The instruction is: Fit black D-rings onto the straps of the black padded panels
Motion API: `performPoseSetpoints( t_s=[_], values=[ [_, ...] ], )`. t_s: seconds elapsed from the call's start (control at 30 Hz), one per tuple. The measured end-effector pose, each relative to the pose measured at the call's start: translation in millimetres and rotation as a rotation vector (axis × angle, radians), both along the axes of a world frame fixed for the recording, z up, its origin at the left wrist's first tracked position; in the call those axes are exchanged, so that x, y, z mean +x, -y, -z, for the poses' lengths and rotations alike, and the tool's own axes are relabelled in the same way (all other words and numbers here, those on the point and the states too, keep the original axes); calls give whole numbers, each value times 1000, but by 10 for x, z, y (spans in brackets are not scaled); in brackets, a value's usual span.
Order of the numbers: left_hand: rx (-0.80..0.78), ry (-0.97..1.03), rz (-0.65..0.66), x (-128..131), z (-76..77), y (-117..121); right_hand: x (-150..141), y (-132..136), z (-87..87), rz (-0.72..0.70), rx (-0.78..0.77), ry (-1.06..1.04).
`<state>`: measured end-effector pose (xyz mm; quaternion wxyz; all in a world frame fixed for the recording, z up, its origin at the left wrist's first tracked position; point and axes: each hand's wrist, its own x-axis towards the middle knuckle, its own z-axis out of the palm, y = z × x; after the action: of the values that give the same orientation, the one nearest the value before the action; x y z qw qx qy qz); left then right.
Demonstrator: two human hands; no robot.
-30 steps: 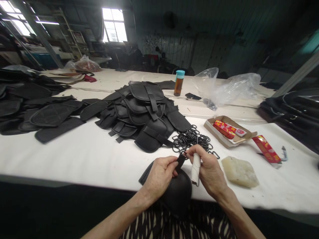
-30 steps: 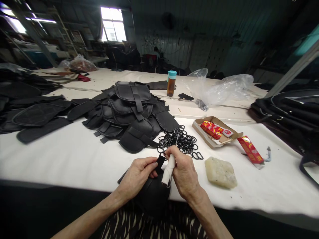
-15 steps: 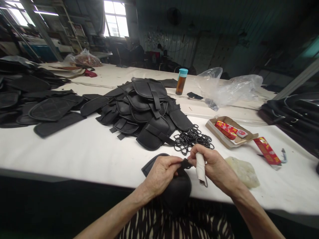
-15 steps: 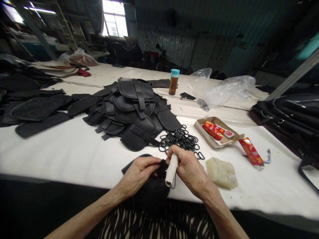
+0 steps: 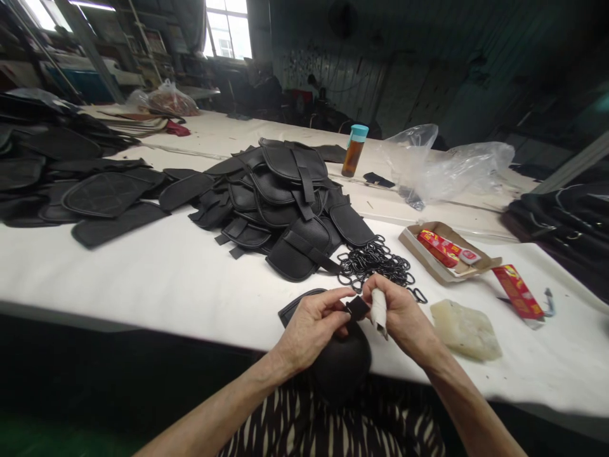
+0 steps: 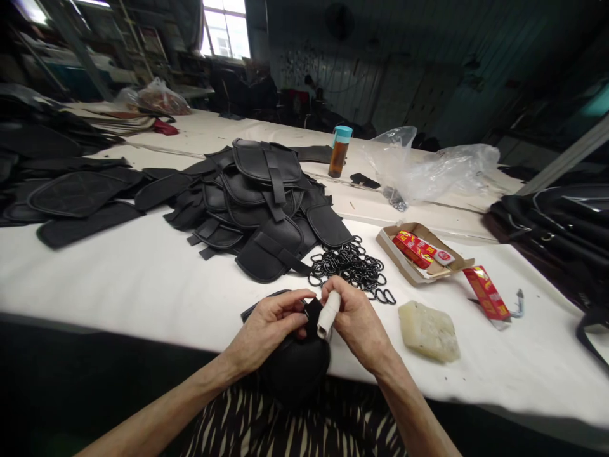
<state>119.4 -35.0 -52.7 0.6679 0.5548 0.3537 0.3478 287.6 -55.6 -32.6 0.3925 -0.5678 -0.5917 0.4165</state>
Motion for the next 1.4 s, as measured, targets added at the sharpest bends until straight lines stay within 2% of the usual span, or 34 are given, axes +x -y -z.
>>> performPoseSetpoints(
  t_s=[0.1,0.23,0.5,0.57,0.67,0.7,0.77,0.87,0.9,0.97,1.1,1.23,1.3,1.4],
  values=[
    [-54,0,-46,17,-7,-2,-82,66,44,110,18,-6],
    [-108,-12,-130,40,-42,-7,-185,200,70,267,41,-114],
    [-31,-104,-214,108,-64,53,-364,229,133,374,66,-99],
    [12,-126,-215,74,-88,76,-353,196,135,383,100,-67],
    [129,-174,-305,-34,-175,124,-265,155,97,382,171,-38],
    [112,-186,-311,-77,-207,142,-226,145,70,377,195,-29],
    [-111,-157,-177,-152,-253,170,-157,139,-2,353,245,10],
    [-674,-2,148,-218,-259,178,-125,185,-127,241,338,135],
    [-807,61,189,-226,-250,174,-142,219,-162,179,385,180],
    [-935,160,158,-229,-229,167,-209,312,-208,26,507,261],
    [-908,225,-7,-199,-213,184,-400,523,-178,-241,781,479],
    [-766,169,-59,-156,-222,210,-496,638,-45,-244,983,524],
    [-708,158,-52,-144,-218,216,-483,653,11,-213,1005,523],
    [-665,156,-80,-127,-189,235,-422,657,59,-228,867,486]
  ],
)
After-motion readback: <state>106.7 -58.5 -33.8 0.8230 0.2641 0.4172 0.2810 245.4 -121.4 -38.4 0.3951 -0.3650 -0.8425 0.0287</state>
